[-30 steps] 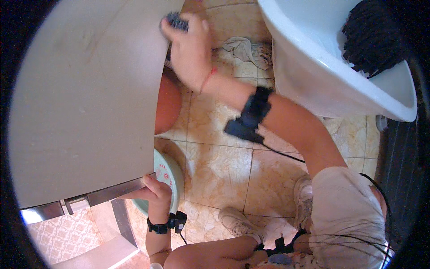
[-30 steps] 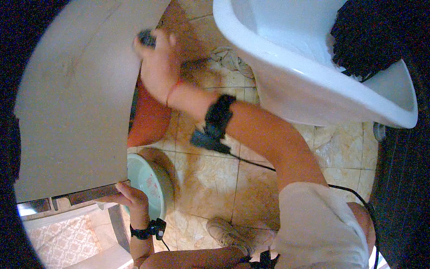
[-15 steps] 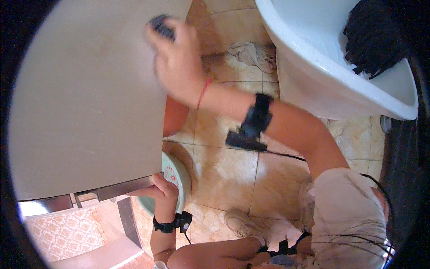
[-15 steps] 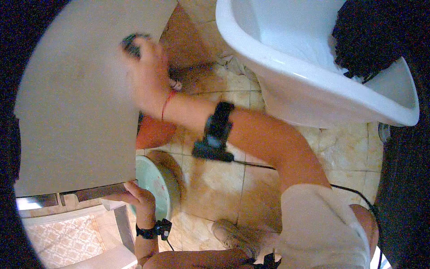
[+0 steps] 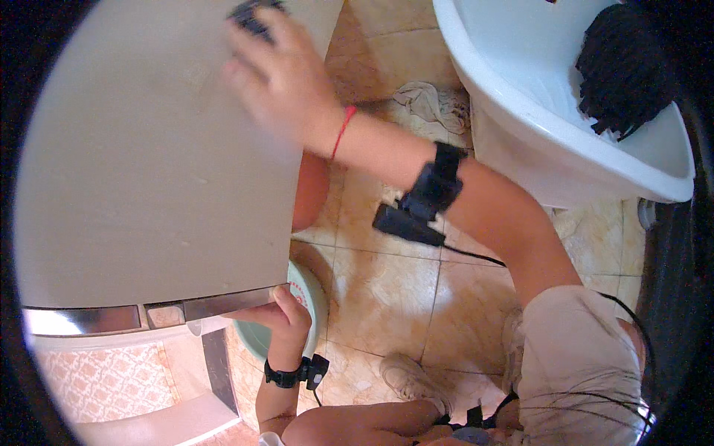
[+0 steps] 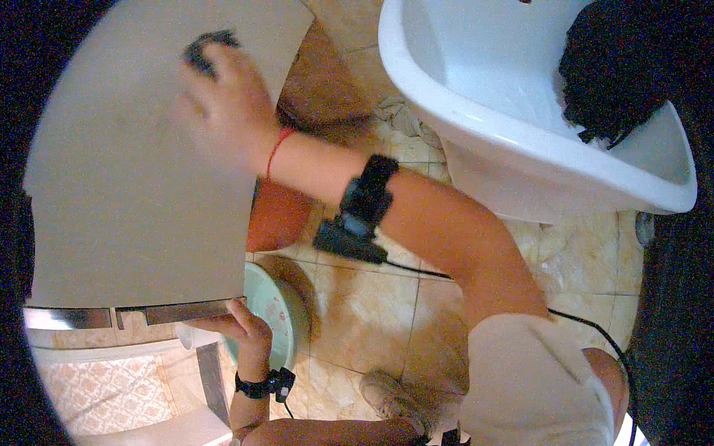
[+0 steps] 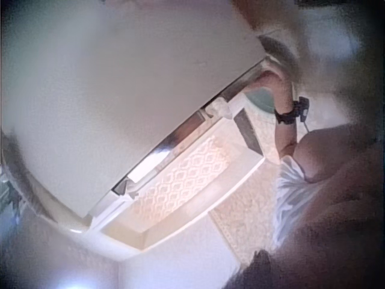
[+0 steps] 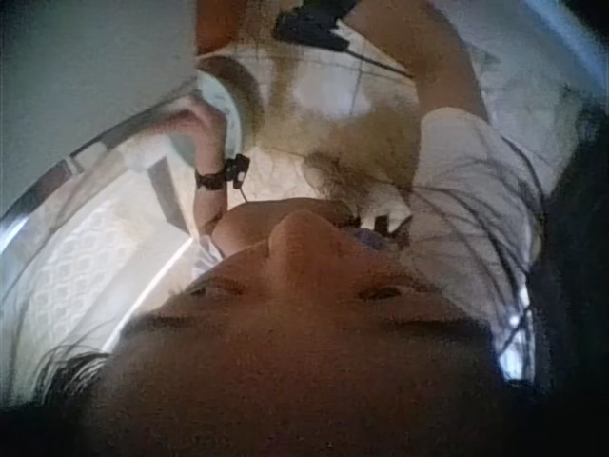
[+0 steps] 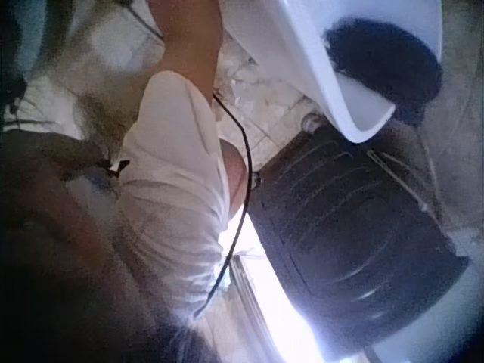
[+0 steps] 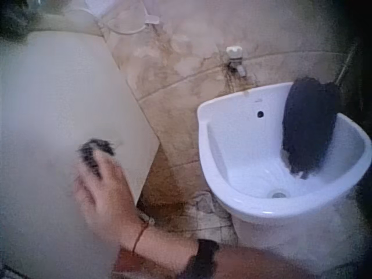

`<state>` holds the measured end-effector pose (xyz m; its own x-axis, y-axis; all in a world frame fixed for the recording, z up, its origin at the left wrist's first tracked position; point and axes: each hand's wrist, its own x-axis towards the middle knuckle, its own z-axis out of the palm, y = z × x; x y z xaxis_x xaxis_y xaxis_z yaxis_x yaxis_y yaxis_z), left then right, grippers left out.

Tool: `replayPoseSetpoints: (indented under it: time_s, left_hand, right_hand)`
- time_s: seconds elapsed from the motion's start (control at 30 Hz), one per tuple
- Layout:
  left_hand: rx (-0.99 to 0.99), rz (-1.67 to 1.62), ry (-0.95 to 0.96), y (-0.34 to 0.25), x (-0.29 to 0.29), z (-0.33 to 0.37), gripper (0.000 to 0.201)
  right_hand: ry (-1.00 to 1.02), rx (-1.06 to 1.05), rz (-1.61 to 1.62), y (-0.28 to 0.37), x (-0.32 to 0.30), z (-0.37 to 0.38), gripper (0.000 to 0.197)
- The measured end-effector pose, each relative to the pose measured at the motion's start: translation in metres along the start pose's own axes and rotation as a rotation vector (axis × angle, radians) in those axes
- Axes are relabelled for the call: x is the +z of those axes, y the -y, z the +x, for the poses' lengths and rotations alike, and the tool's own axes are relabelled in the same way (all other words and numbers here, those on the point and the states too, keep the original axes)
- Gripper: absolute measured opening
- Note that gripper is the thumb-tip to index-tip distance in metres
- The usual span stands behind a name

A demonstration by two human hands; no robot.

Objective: The person wipes the exterior of a bathroom cabinet and sink area, using a abrasive pad and a cloth to scrub and dry the surfaces.

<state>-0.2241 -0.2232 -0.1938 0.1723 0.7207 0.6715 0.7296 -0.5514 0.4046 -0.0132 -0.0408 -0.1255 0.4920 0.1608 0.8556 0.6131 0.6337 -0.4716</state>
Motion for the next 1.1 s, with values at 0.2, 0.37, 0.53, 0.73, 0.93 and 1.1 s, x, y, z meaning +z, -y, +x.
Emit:
replayPoseSetpoints:
  time_s: [0.2, 0.37, 0.53, 0.73, 0.93, 1.1]
  left_hand:
    - [-0.025, 0.096, -0.025, 0.028, 0.0, -0.033, 0.086]
    - [0.087, 0.111, 0.765, -0.002, 0.027, -0.074, 0.075]
    - [-0.011, -0.006, 1.911, 0.021, 0.029, -0.108, 0.055]
    - [0.128, -0.034, 1.293, 0.011, 0.038, -0.096, 0.045]
    - [-0.07, -0.252, 1.381, 0.004, 0.036, -0.088, 0.038]
    - [-0.012, -0.25, 1.418, 0.002, 0.041, -0.093, 0.036]
  right_hand:
    - [0.059, -0.07, 0.144, -0.02, -0.005, 0.027, 0.04]
    - [0.091, 0.018, 0.151, -0.005, 0.0, 0.014, 0.043]
    - [0.152, -0.224, 0.222, 0.05, -0.026, 0.001, 0.045]
    - [0.123, 0.077, 0.22, 0.0, -0.017, 0.016, 0.047]
    - [0.247, -0.246, 0.338, 0.082, -0.039, 0.021, 0.053]
    - [0.366, -0.371, 0.286, 0.072, -0.058, -0.017, 0.055]
